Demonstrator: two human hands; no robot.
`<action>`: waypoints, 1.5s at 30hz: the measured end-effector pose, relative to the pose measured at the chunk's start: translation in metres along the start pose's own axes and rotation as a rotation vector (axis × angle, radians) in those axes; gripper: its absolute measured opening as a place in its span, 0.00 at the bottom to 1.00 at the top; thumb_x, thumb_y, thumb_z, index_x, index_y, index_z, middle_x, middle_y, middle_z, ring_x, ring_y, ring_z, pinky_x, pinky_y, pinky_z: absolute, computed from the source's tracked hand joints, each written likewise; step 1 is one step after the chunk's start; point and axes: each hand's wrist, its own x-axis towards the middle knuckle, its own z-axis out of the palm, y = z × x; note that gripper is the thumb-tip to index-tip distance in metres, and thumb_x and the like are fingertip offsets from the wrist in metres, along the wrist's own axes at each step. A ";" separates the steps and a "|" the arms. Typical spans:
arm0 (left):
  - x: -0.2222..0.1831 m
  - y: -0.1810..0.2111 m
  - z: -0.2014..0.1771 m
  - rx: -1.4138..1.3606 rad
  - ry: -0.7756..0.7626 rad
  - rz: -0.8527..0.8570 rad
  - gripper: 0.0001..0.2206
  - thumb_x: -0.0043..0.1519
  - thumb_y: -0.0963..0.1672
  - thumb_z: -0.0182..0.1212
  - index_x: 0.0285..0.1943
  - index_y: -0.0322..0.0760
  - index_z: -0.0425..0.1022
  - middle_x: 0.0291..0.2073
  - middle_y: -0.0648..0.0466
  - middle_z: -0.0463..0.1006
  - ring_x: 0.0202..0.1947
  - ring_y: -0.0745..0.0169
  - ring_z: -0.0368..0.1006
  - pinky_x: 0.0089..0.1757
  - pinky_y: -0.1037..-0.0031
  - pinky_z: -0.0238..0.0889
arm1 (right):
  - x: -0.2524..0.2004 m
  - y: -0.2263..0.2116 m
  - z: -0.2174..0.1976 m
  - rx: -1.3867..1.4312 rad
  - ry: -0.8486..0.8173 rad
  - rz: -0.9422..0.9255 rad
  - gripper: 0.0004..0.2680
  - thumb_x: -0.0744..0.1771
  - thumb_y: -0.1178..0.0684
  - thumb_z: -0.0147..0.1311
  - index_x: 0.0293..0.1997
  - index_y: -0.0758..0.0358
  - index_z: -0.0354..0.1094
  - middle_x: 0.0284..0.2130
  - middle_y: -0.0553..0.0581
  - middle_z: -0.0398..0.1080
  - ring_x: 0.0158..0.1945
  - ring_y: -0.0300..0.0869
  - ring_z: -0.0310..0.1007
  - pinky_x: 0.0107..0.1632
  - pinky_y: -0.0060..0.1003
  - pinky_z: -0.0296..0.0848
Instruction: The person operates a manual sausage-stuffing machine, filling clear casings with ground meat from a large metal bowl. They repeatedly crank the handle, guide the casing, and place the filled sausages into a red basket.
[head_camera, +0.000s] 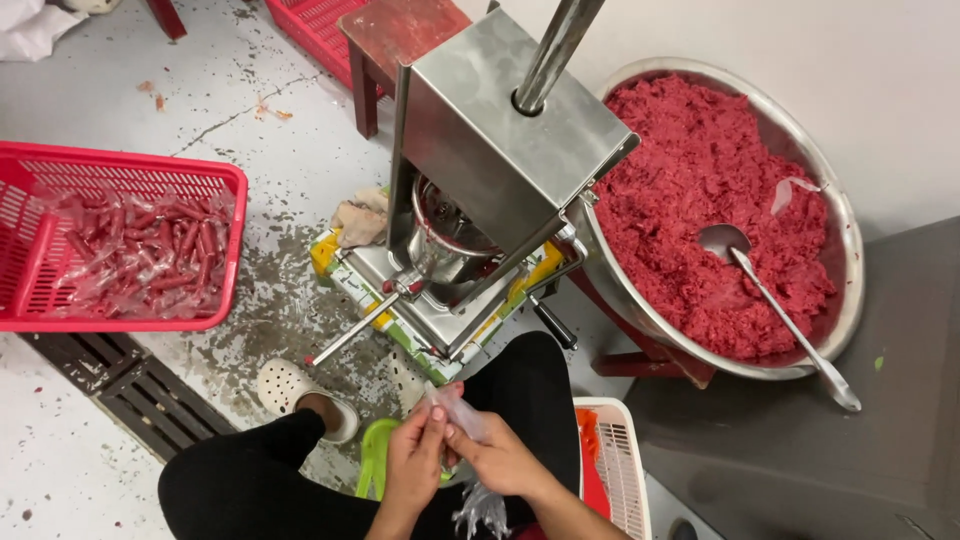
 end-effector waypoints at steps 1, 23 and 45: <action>-0.002 0.006 0.001 -0.080 -0.006 -0.042 0.21 0.67 0.47 0.52 0.65 0.31 0.77 0.30 0.47 0.79 0.16 0.68 0.62 0.19 0.77 0.58 | -0.001 -0.002 0.000 0.030 -0.044 -0.052 0.08 0.72 0.50 0.47 0.46 0.63 0.69 0.30 0.53 0.71 0.32 0.38 0.70 0.37 0.31 0.74; 0.023 0.082 -0.022 0.153 0.560 -0.409 0.10 0.69 0.41 0.55 0.44 0.32 0.83 0.44 0.47 0.87 0.52 0.54 0.81 0.61 0.59 0.69 | 0.003 0.017 -0.003 0.260 0.384 -0.061 0.10 0.70 0.56 0.45 0.47 0.75 0.71 0.35 0.65 0.77 0.38 0.49 0.80 0.46 0.40 0.83; 0.125 -0.014 -0.280 2.020 0.108 0.602 0.16 0.59 0.50 0.66 0.56 0.57 0.82 0.45 0.66 0.86 0.44 0.60 0.81 0.49 0.67 0.68 | -0.044 -0.008 -0.076 0.211 0.517 0.113 0.11 0.71 0.50 0.50 0.42 0.70 0.73 0.16 0.50 0.54 0.19 0.35 0.55 0.24 0.31 0.60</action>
